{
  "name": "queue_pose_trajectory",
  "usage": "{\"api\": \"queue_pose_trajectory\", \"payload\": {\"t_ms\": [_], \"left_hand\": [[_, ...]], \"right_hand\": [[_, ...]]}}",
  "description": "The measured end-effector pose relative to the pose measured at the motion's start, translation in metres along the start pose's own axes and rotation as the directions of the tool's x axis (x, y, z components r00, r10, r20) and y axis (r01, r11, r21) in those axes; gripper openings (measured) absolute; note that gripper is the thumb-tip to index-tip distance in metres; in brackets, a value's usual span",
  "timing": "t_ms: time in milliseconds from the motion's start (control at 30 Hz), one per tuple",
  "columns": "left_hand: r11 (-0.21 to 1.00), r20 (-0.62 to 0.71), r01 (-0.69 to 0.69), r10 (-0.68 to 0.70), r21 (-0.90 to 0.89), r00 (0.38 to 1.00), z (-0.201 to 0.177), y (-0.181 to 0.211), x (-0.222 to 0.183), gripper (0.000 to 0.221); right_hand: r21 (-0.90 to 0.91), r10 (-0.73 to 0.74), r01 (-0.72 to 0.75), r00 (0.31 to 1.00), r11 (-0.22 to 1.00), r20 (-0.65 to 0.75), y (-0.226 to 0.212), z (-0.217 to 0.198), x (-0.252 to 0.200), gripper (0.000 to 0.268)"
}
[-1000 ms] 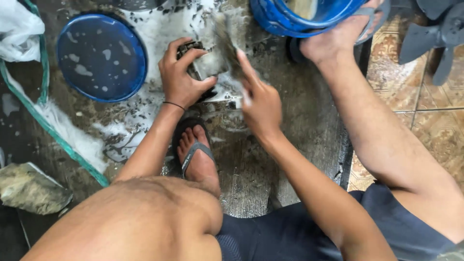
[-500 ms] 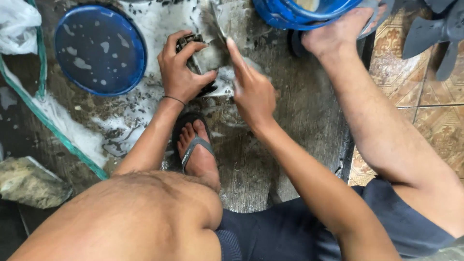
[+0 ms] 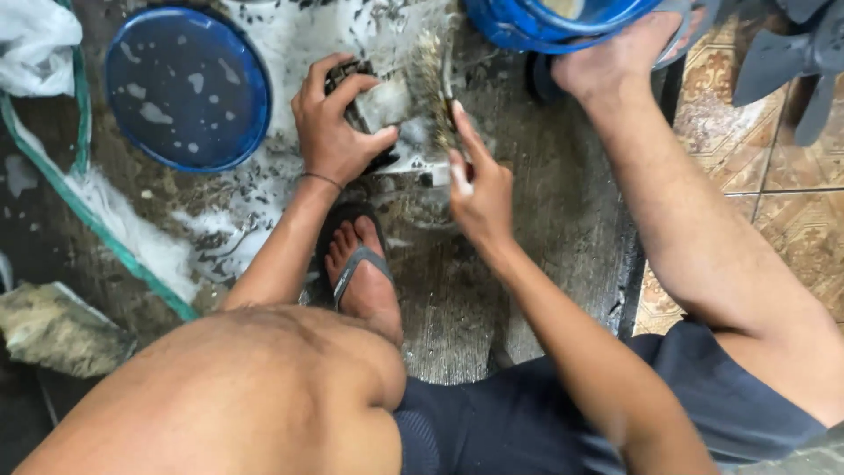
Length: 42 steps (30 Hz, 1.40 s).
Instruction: Washing and scrubbing a greasy alternator part using soapy water, a brush, and a small metal pick.
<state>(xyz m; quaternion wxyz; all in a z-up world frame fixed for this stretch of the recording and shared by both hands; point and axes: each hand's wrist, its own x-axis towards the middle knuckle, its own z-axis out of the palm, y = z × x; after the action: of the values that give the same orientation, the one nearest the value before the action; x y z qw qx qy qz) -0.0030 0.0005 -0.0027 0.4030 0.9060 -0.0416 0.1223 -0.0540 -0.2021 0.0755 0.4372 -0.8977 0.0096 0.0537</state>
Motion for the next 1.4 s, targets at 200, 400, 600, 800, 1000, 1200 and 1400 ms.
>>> {"api": "queue_pose_trajectory", "payload": {"t_ms": [200,400,600,800,1000,1200,1400], "left_hand": [[1.000,-0.002,-0.014,0.014,0.013,1.000,-0.001,0.001,-0.002,0.045],[1.000,0.023,-0.031,0.031,-0.003,0.999,-0.006,0.009,-0.005,0.042],[1.000,0.032,-0.031,0.031,-0.002,0.999,-0.004,0.003,0.001,0.043],[0.998,0.046,-0.039,0.037,0.042,0.998,0.003,-0.005,-0.004,0.045],[0.999,0.040,-0.036,0.034,0.035,0.999,0.005,-0.010,-0.001,0.043],[0.998,0.052,-0.055,0.056,-0.035,0.997,-0.010,-0.001,0.003,0.047],[1.000,0.091,-0.009,0.012,-0.030,0.996,-0.013,0.007,0.001,0.045]], "right_hand": [[0.053,-0.043,0.042,0.999,0.998,0.014,0.005,0.000,0.016,0.060],[0.115,0.034,-0.036,0.999,0.993,0.025,0.015,0.001,0.012,0.058],[0.135,-0.067,0.052,0.992,0.990,0.107,0.015,-0.011,0.006,0.065],[0.158,0.002,-0.018,0.995,0.987,0.100,0.007,-0.001,0.033,0.058],[0.475,0.236,-0.372,0.917,0.798,0.322,0.025,-0.016,-0.018,0.060],[0.616,0.286,-0.557,0.825,0.557,0.487,0.034,0.005,0.033,0.025],[0.541,0.155,-0.632,0.718,0.555,0.679,0.070,0.000,0.019,0.032]]}}
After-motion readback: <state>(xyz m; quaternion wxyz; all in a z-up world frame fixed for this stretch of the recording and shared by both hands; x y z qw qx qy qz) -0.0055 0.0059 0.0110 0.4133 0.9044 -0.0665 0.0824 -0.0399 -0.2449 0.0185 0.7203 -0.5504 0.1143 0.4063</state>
